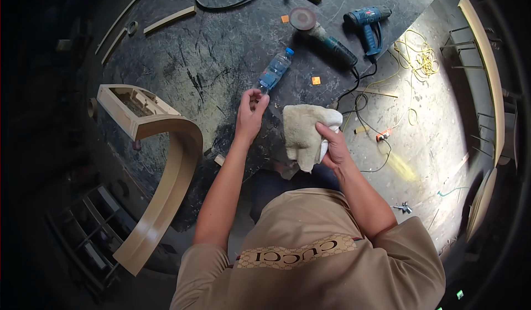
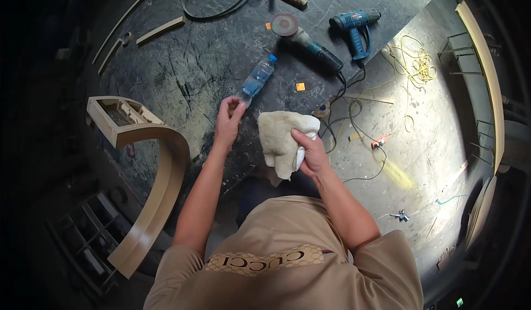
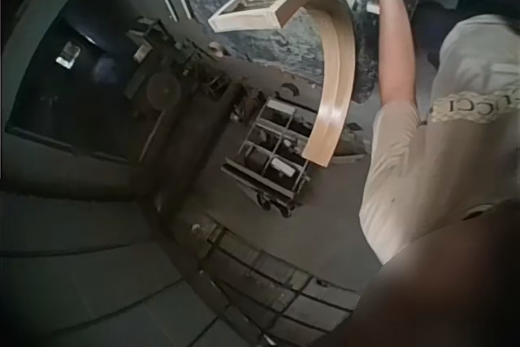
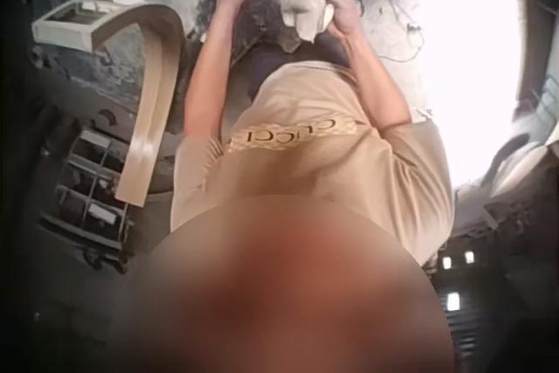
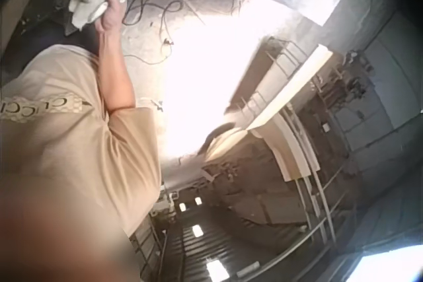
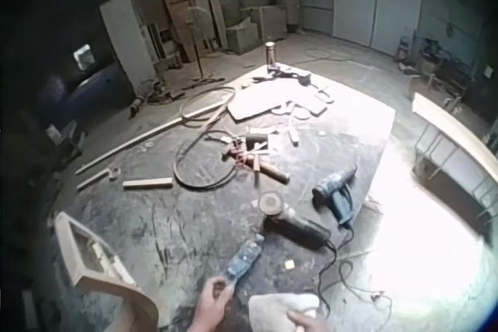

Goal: Cleaning and wiping a curved wooden furniture component using a cloth and liquid.

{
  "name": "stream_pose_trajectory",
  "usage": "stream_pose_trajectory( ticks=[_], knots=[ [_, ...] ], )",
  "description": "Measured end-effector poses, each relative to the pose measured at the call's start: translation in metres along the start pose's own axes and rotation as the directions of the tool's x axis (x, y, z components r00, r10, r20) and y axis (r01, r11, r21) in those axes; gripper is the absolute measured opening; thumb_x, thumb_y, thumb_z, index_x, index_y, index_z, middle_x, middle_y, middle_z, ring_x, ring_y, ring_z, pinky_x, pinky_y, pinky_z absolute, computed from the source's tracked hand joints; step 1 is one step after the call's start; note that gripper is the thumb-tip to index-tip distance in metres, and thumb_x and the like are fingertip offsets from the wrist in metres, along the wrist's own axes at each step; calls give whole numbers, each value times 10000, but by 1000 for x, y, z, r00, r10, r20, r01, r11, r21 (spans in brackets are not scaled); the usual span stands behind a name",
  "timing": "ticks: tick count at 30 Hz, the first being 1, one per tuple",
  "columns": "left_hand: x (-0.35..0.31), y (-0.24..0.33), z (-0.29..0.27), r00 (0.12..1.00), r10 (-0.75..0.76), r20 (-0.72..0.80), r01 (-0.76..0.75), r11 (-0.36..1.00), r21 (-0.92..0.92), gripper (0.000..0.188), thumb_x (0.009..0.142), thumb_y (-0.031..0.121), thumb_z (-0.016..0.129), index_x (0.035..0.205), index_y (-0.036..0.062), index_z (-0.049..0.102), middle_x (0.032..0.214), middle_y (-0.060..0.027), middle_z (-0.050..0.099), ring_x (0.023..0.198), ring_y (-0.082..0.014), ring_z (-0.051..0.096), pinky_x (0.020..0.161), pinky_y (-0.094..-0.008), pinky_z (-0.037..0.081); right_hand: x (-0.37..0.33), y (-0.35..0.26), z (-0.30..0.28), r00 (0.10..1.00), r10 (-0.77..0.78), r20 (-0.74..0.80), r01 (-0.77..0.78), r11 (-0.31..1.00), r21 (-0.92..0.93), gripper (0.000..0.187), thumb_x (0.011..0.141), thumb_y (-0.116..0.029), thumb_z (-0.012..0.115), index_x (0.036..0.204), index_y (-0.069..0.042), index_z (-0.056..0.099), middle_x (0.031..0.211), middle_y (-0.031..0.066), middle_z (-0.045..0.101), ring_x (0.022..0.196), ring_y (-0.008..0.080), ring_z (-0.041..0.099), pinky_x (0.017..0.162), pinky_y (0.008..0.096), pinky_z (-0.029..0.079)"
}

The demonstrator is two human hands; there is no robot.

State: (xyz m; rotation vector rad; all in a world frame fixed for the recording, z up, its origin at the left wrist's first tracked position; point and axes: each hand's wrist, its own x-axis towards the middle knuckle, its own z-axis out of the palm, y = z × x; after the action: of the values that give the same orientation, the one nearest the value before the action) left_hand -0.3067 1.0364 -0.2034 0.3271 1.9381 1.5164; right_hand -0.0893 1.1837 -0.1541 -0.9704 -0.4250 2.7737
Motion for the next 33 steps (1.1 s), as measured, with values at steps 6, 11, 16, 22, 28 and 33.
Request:
stream_pose_trajectory(
  ticks=[6,11,16,22,28,33],
  knots=[
    [97,-18,42,993,116,-22,-46,548,835,817,861,415,845,1529,121,479,1539,-123,495,1429,-366,465,1192,-511,374,8,-49,-25,994,111,4,-111,981,159,498,1059,-200,626,1514,-24,523,1465,180,638,1335,352,638,1172,522,482],
    [93,-18,41,998,-48,-45,65,586,808,813,809,405,880,1458,95,502,1387,-159,560,1337,-390,541,1103,-501,465,2,-63,-31,996,89,26,-92,986,141,513,1060,-225,624,1524,-32,517,1486,180,625,1361,361,617,1196,529,453],
    [0,13,12,994,94,-50,-52,836,545,796,799,355,868,1421,41,483,1325,-224,605,1227,-417,620,1029,-480,509,9,-71,-35,990,125,67,-133,982,135,551,1075,-299,632,1542,-36,503,1507,171,611,1389,349,597,1196,536,454],
    [-151,132,-11,936,-331,118,240,848,472,786,882,369,836,1508,86,452,1308,-234,684,1201,-409,679,1021,-471,518,24,-71,-2,974,215,76,-196,960,-201,549,1076,-369,652,1504,-43,541,1400,136,683,1265,282,684,1083,455,549],
    [-204,157,-23,963,-259,74,134,697,704,736,947,425,762,1506,62,449,1341,-280,658,1213,-480,645,999,-500,526,34,-55,25,941,306,144,-238,901,-363,514,1063,-332,680,1463,-30,565,1346,142,702,1210,269,704,1049,434,562],
    [-219,160,-23,964,-262,50,132,634,762,691,963,387,751,1484,47,449,1318,-278,661,1192,-490,640,974,-520,529,27,-41,31,932,336,138,-260,882,-393,509,1058,-329,685,1452,-29,567,1340,137,703,1208,263,701,1055,430,555]
  ],
)
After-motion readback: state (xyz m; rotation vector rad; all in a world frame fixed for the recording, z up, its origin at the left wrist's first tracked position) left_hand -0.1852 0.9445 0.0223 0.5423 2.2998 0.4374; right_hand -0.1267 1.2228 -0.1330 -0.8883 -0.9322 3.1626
